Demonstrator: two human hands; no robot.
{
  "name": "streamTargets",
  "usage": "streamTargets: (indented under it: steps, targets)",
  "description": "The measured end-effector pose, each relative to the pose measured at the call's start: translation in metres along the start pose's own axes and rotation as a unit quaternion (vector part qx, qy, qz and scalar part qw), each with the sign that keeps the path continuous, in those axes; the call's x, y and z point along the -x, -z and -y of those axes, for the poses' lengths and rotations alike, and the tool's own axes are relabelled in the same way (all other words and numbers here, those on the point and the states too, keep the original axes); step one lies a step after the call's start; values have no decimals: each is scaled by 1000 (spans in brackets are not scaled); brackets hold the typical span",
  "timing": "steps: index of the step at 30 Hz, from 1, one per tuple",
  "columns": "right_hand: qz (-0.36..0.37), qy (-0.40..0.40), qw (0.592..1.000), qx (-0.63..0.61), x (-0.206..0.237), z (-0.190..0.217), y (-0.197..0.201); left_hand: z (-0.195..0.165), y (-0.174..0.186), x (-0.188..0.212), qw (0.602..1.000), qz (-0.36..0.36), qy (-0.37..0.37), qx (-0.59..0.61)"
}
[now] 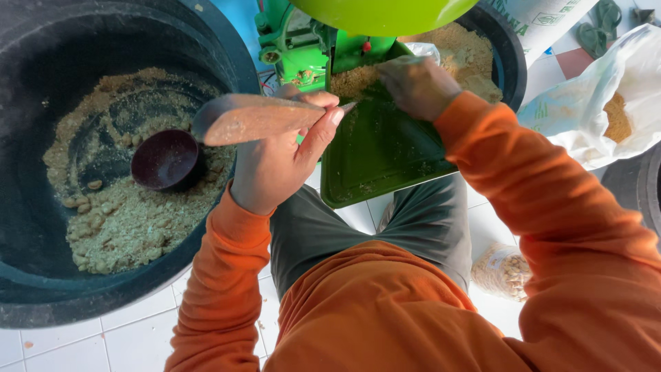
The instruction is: The person sits on the floor in front of a small green grinding machine and uses a wooden scoop to push peanuts and coarse material from a green tray into the machine's hopper. Ground flour collects in a large black basin beside the machine, and the person occasionally scoops material from the basin back toward the tray.
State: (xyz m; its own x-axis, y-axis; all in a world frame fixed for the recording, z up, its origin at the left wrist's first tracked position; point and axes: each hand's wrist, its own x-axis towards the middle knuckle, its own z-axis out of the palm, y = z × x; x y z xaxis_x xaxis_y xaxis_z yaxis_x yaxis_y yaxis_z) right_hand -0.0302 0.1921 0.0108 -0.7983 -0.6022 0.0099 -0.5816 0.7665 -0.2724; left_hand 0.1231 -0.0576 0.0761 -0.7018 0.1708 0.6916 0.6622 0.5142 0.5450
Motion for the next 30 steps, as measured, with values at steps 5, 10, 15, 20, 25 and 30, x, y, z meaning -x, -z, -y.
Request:
streamTargets:
  steps: [5, 10, 15, 20, 25, 30]
  targets:
    - [-77, 104, 991, 45, 37, -2, -10, -1, -9, -6, 1000, 2, 17, -18]
    - [-26, 60, 997, -42, 50, -17, -33, 2, -16, -10, 997, -24, -61, -41]
    - [99, 65, 993, 20, 61, -2, -6, 3, -30, -10, 998, -10, -41, -40]
    - [-164, 69, 964, -197, 128, 42, 63, 4, -58, -15, 994, 48, -51, -86]
    - [-343, 182, 866, -315, 174, 64, 49, -3, -114, -17, 960, 137, -99, -224]
    - [-437, 50, 874, -205, 188, 54, 12, 14, -143, -3, 970, 140, -43, -194]
